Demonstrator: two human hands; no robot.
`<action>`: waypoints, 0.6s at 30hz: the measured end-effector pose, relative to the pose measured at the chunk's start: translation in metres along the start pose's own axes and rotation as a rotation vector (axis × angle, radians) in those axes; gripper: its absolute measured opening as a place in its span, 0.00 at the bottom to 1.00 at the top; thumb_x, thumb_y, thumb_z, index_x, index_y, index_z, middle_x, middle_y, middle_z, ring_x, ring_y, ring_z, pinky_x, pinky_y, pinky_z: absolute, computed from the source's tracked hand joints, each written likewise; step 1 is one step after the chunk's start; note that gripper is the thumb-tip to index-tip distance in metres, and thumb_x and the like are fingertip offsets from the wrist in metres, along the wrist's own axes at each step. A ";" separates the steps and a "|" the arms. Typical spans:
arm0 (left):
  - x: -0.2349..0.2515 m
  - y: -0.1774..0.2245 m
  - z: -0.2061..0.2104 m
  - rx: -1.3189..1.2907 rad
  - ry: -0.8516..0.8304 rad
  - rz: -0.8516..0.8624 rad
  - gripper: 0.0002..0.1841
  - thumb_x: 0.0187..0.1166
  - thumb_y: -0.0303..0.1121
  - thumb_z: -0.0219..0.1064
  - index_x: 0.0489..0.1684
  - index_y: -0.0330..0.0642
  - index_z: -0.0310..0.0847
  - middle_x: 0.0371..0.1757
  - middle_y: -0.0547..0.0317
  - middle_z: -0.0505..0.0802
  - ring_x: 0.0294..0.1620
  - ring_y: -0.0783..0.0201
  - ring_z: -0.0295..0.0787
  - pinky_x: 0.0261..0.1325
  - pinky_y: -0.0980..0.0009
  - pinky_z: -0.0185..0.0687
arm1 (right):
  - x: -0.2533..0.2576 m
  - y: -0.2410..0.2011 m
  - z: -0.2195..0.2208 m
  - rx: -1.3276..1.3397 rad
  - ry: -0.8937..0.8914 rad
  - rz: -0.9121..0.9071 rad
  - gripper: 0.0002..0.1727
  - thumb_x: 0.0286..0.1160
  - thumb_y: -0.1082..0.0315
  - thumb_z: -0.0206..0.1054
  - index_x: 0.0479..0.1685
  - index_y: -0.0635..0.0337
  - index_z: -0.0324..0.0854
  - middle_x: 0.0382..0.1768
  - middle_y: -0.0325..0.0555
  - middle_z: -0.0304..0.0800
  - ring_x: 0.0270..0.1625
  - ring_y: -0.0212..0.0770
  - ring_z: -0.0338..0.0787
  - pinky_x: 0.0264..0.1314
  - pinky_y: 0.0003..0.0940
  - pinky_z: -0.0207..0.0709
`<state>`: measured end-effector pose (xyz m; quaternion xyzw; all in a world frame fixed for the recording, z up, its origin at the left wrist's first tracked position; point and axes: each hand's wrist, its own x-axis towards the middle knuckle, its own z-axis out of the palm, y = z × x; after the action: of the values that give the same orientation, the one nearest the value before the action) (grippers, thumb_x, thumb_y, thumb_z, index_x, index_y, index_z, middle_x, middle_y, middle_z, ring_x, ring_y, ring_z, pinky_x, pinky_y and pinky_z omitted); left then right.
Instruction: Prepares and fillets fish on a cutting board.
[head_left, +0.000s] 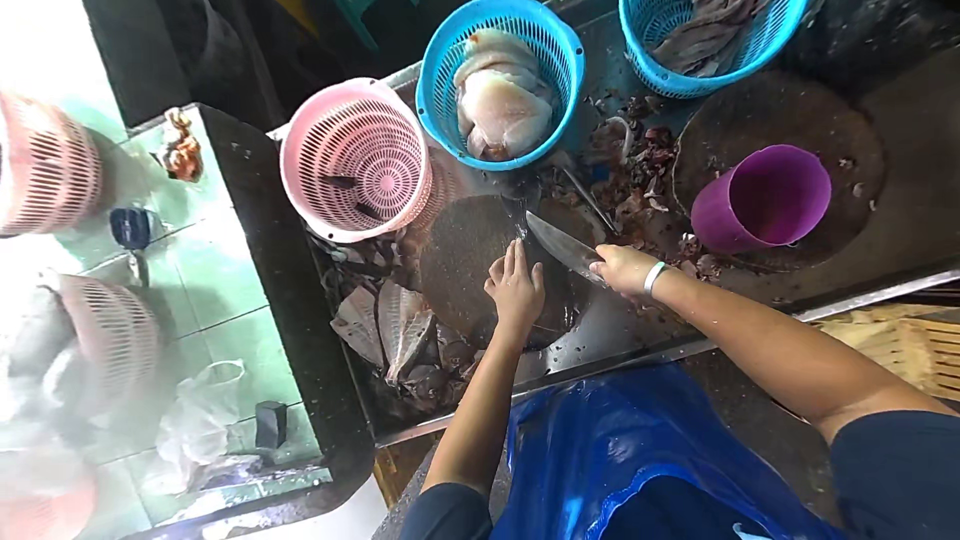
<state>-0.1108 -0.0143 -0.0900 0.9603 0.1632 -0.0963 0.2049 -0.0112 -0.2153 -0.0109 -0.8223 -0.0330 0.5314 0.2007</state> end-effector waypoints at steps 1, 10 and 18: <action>0.002 0.001 0.000 0.000 -0.012 -0.008 0.32 0.91 0.54 0.42 0.96 0.60 0.52 0.95 0.70 0.61 0.90 0.46 0.58 0.73 0.32 0.61 | 0.003 -0.002 0.000 0.006 0.007 -0.007 0.24 0.96 0.49 0.48 0.75 0.54 0.69 0.32 0.57 0.81 0.23 0.48 0.84 0.26 0.43 0.81; 0.003 0.003 0.004 0.069 -0.018 -0.022 0.32 0.92 0.53 0.35 0.98 0.62 0.47 0.96 0.74 0.57 0.93 0.49 0.54 0.74 0.32 0.59 | 0.031 -0.011 0.013 0.099 0.065 -0.088 0.25 0.96 0.49 0.48 0.76 0.58 0.68 0.36 0.60 0.84 0.25 0.51 0.86 0.28 0.47 0.83; 0.004 0.003 0.003 0.097 -0.017 -0.015 0.33 0.92 0.54 0.33 0.98 0.61 0.46 0.97 0.72 0.56 0.94 0.47 0.52 0.76 0.30 0.58 | 0.049 -0.012 0.022 0.222 0.054 -0.119 0.26 0.96 0.48 0.48 0.81 0.56 0.65 0.34 0.57 0.81 0.23 0.48 0.84 0.26 0.44 0.83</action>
<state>-0.1063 -0.0169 -0.0930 0.9669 0.1639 -0.1139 0.1590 -0.0074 -0.1848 -0.0564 -0.8056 -0.0171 0.4967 0.3227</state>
